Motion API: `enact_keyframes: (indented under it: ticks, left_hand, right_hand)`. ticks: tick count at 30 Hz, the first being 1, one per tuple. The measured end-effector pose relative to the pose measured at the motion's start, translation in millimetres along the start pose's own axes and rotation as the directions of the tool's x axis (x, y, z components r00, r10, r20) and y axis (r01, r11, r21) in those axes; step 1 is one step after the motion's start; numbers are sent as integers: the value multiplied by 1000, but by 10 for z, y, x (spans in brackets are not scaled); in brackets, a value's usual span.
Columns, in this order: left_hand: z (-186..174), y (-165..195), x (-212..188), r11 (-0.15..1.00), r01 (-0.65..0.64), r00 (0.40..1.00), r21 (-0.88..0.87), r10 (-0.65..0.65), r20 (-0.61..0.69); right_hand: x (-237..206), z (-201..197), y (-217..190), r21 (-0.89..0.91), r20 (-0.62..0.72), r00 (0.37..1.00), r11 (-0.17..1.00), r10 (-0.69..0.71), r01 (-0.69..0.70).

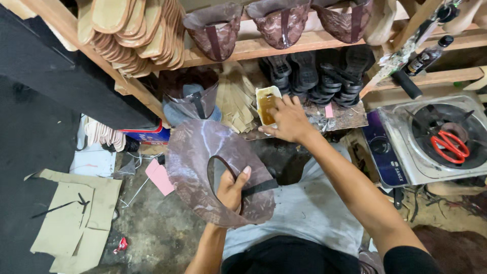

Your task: The person sits on the floor of a shoe workshop holding a sandal upper with a strap, dips their fingers into a container of yellow adhesive, and spreads the glue along the edge of the upper. They rotate the upper to reach different sections, briefly reach to a shelf, and continue applying adhesive around the strap area.

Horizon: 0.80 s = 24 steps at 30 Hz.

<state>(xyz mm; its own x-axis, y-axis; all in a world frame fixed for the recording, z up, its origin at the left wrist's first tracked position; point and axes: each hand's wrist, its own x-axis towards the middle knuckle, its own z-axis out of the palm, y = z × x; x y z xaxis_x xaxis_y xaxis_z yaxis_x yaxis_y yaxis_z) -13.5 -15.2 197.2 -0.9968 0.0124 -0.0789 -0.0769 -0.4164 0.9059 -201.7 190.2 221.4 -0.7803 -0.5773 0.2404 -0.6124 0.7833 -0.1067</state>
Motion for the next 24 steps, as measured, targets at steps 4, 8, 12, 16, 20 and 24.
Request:
enact_keyframes:
  ticks: [4,8,12,16,20,24]
  left_hand:
    - [-15,119,114,964,-56,997,259,69,-40]
    - [-63,290,165,929,-102,978,357,160,-136]
    - [-61,370,246,967,-116,991,228,128,-40]
    - [82,390,370,952,-150,989,265,146,36]
    - [302,435,435,963,-164,978,214,131,162]
    - [524,453,467,969,-127,979,214,88,182]
  right_hand:
    - [151,153,-75,-116,30,998,992,-47,50]
    - [99,-61,-109,-36,90,991,995,95,-92]
    - [-227,-498,-229,128,-81,990,986,115,-104]
    - [-644,-1017,-428,687,-201,968,726,151,30]
    - [-862,-1248,-616,705,-294,953,689,72,166]
    - [-919,-1273,-593,662,-328,941,730,79,169]
